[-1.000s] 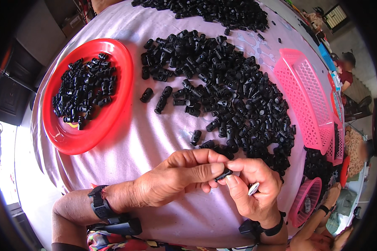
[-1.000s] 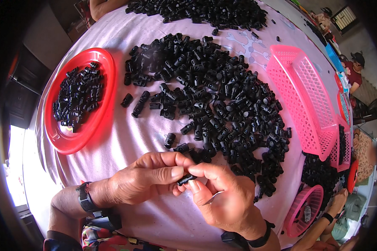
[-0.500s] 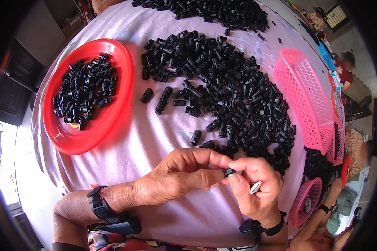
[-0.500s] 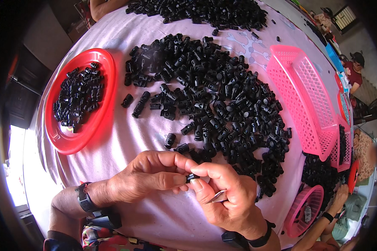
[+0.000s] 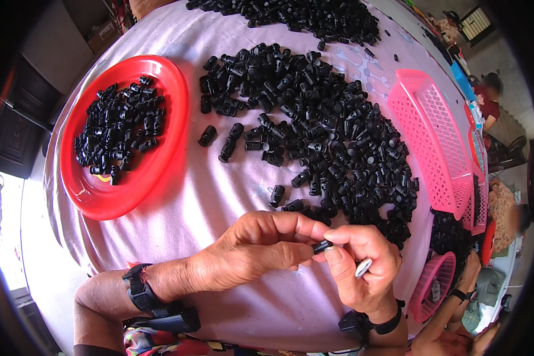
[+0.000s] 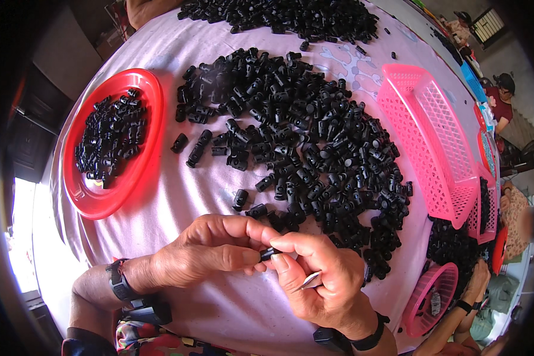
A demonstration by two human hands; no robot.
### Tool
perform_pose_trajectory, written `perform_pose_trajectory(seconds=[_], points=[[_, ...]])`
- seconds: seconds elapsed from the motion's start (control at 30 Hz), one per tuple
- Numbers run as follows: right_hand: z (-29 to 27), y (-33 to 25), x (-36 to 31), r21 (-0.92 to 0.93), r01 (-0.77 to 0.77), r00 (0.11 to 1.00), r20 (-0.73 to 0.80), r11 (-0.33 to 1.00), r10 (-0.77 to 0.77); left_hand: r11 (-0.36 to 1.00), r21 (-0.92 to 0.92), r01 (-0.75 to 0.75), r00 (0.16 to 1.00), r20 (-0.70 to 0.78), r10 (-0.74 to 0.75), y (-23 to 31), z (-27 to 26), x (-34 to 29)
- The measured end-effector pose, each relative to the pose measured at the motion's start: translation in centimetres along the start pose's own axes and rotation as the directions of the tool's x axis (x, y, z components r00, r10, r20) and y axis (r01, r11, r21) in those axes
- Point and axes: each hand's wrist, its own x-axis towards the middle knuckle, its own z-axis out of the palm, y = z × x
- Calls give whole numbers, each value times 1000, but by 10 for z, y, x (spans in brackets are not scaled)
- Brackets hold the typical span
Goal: Sort and inspect small black plastic components at a work table.
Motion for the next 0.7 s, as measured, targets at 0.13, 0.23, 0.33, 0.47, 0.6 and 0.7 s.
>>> perform_pose_trajectory(seconds=[0.13,0.23,0.33,0.47,0.6,0.7], points=[[-4,0,0,10,7,999,36,1000,-7,1000,-23,-9,1000,8,9,-2,-1,0],[-3,2,0,21,24,1000,8,999,-24,996,-90,-6,1000,-26,4,-2,1,1],[-2,2,-1,9,29,998,-50,1000,-29,992,-112,-63,997,-60,56,-2,2,1],[-4,2,-4,-102,11,999,-42,995,-15,996,-84,-3,995,-99,-6,2,2,0],[-2,0,-4,-89,3,997,-81,996,-11,995,-92,-27,995,-99,17,2,4,0],[-3,0,-4,-125,21,998,-54,992,-28,997,-68,-29,996,-82,23,-2,2,2]])
